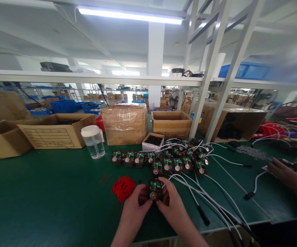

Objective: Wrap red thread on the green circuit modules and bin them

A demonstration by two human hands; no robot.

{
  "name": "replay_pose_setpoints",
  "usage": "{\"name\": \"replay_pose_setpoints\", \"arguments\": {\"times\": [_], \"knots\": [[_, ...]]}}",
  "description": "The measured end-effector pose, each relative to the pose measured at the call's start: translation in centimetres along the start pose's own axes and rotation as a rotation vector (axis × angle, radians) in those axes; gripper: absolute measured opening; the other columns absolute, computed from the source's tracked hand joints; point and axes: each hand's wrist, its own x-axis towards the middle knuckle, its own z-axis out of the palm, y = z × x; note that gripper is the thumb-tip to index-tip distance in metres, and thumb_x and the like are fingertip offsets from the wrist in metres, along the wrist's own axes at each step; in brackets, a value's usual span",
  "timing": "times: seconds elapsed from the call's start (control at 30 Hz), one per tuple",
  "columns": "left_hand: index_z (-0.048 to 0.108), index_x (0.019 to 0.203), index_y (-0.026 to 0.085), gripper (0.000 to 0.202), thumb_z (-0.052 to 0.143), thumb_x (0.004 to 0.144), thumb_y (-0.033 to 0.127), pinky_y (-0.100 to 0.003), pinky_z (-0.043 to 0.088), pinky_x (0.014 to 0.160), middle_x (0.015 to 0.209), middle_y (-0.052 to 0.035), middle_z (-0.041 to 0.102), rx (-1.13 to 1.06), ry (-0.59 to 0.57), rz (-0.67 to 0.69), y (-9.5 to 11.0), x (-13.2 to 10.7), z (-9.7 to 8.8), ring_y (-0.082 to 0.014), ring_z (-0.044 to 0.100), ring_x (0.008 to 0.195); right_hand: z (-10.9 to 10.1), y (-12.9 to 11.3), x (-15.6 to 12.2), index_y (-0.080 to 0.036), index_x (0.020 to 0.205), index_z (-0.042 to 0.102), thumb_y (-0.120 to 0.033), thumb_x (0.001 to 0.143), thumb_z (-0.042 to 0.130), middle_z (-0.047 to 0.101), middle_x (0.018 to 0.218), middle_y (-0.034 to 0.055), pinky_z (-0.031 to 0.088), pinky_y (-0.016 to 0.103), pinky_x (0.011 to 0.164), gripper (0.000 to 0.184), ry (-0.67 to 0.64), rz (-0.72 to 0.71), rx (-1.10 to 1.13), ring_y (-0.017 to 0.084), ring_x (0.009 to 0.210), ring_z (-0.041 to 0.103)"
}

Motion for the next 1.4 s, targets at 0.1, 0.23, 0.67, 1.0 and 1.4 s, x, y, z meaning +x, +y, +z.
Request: {"name": "replay_pose_setpoints", "arguments": {"times": [0.1, 0.23, 0.67, 1.0, 1.4], "knots": [[0.063, 0.116, 0.019, 0.05, 0.068, 0.066, 0.022, -0.035, 0.055, 0.083, 0.092, -0.0053, 0.078, 0.036, 0.006, -0.05, 0.4, 0.2, -0.1, -0.0246, 0.073, 0.086, 0.2, 0.1, 0.0, -0.025, 0.133, 0.052, -0.004, 0.065, 0.056, 0.055, 0.098, 0.0015, 0.051, 0.028, 0.066, 0.072, 0.014, 0.004, 0.014, 0.016, 0.074, 0.056], [0.055, 0.136, 0.021, 0.073, 0.067, 0.064, 0.017, -0.035, 0.053, 0.082, 0.085, -0.0011, 0.077, 0.071, -0.034, -0.058, 1.4, 0.2, -0.5, -0.0241, 0.073, 0.082, -0.4, -0.2, 0.2, -0.027, 0.135, 0.052, -0.005, 0.066, 0.055, 0.057, 0.098, 0.0013, 0.052, 0.03, 0.07, 0.072, -0.04, 0.012, 0.072, 0.017, 0.078, 0.058], [0.055, 0.138, 0.02, 0.069, 0.063, 0.069, 0.021, -0.034, 0.051, 0.086, 0.092, -0.0035, 0.075, -0.062, -0.156, -0.052, 0.6, 0.6, -1.6, -0.0227, 0.07, 0.09, -1.5, -0.6, 0.7, -0.027, 0.135, 0.055, -0.006, 0.067, 0.052, 0.057, 0.088, -0.0008, 0.049, 0.029, 0.069, 0.071, -0.121, 0.028, 0.116, 0.017, 0.078, 0.057], [0.054, 0.135, 0.015, 0.064, 0.061, 0.072, 0.021, -0.037, 0.052, 0.089, 0.097, -0.0068, 0.074, -0.012, -0.119, -0.012, 1.2, 0.1, -1.0, -0.0242, 0.07, 0.092, -1.3, -0.7, 0.5, -0.026, 0.137, 0.052, -0.004, 0.067, 0.05, 0.058, 0.09, -0.0005, 0.049, 0.029, 0.07, 0.073, -0.115, 0.02, 0.069, 0.017, 0.077, 0.057], [0.05, 0.138, 0.015, 0.067, 0.061, 0.073, 0.02, -0.037, 0.051, 0.093, 0.105, -0.0079, 0.073, -0.067, -0.166, -0.011, 0.5, 0.0, -1.2, -0.0236, 0.069, 0.096, -1.3, -0.6, 0.3, -0.025, 0.14, 0.049, -0.005, 0.069, 0.051, 0.056, 0.094, 0.0008, 0.048, 0.029, 0.07, 0.074, -0.136, 0.016, 0.082, 0.017, 0.078, 0.057]]}}
